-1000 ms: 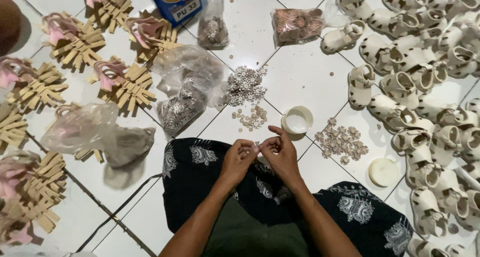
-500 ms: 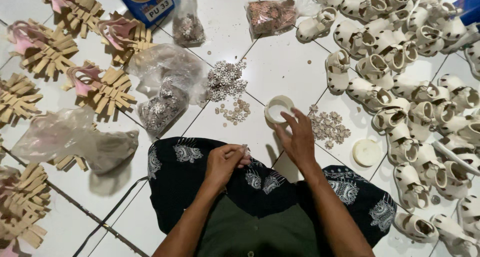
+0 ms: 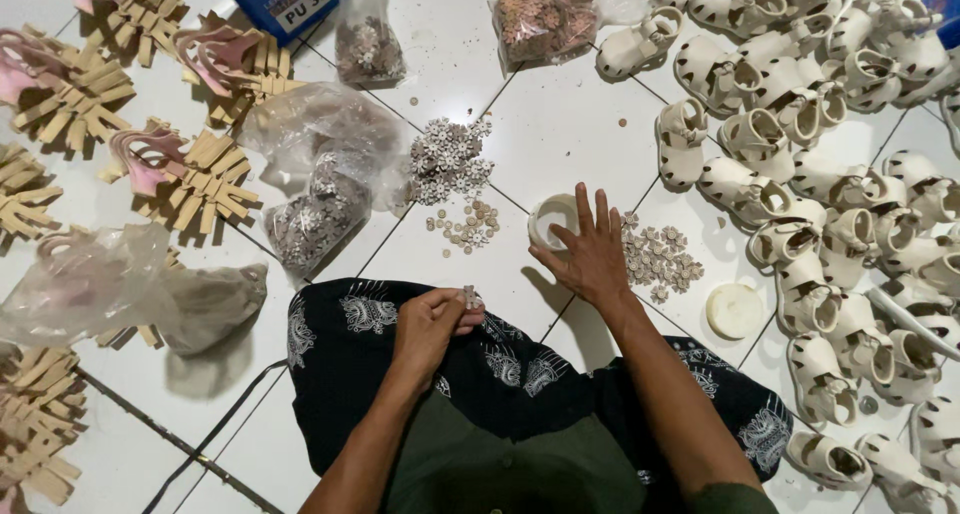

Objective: The person sits on the floor and repeatedly picks up small flower-shaped pieces and pins, then joins them together by hand. They place the assembled units into a small white container and continue the process with additional pieces from the surrounding piles.

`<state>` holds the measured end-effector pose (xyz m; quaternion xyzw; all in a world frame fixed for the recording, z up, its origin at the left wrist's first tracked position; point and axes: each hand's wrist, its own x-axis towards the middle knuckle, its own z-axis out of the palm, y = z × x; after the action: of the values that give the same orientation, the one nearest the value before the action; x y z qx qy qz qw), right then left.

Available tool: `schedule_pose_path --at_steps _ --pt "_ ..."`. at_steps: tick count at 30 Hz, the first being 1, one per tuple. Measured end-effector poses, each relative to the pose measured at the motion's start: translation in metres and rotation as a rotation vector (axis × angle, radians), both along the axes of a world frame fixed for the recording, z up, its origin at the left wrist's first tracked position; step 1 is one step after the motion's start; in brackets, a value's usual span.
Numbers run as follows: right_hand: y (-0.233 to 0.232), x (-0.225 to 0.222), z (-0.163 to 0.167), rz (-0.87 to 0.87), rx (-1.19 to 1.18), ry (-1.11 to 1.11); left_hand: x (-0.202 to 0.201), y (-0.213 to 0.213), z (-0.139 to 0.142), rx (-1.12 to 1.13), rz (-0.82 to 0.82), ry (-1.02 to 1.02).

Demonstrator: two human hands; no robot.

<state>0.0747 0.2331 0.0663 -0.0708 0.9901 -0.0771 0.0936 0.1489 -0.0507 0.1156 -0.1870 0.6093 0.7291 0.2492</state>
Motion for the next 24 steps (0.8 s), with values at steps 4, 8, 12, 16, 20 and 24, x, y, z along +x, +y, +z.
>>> schedule_pose_path --at_steps 4,8,12,16,20,24 --pt "0.000 0.004 0.005 -0.004 0.007 -0.021 0.002 0.000 -0.001 0.008 0.004 0.009" --pt "0.011 0.009 0.013 -0.002 -0.178 0.186 0.004 -0.002 -0.001 -0.003 0.005 0.007" --pt "0.012 0.006 0.025 -0.040 -0.209 0.107 0.000 0.003 0.001 -0.038 -0.010 0.015" --pt "0.004 0.016 0.056 -0.366 -0.623 -0.239 -0.004 0.008 0.006 -0.028 -0.020 0.023" --pt "0.015 0.044 0.109 -0.638 -1.622 -0.259 -0.006 0.014 0.011 -0.016 -0.022 0.032" --pt "0.005 0.066 0.139 -0.644 -1.962 -0.262 -0.011 0.028 0.011 0.046 -0.023 0.073"
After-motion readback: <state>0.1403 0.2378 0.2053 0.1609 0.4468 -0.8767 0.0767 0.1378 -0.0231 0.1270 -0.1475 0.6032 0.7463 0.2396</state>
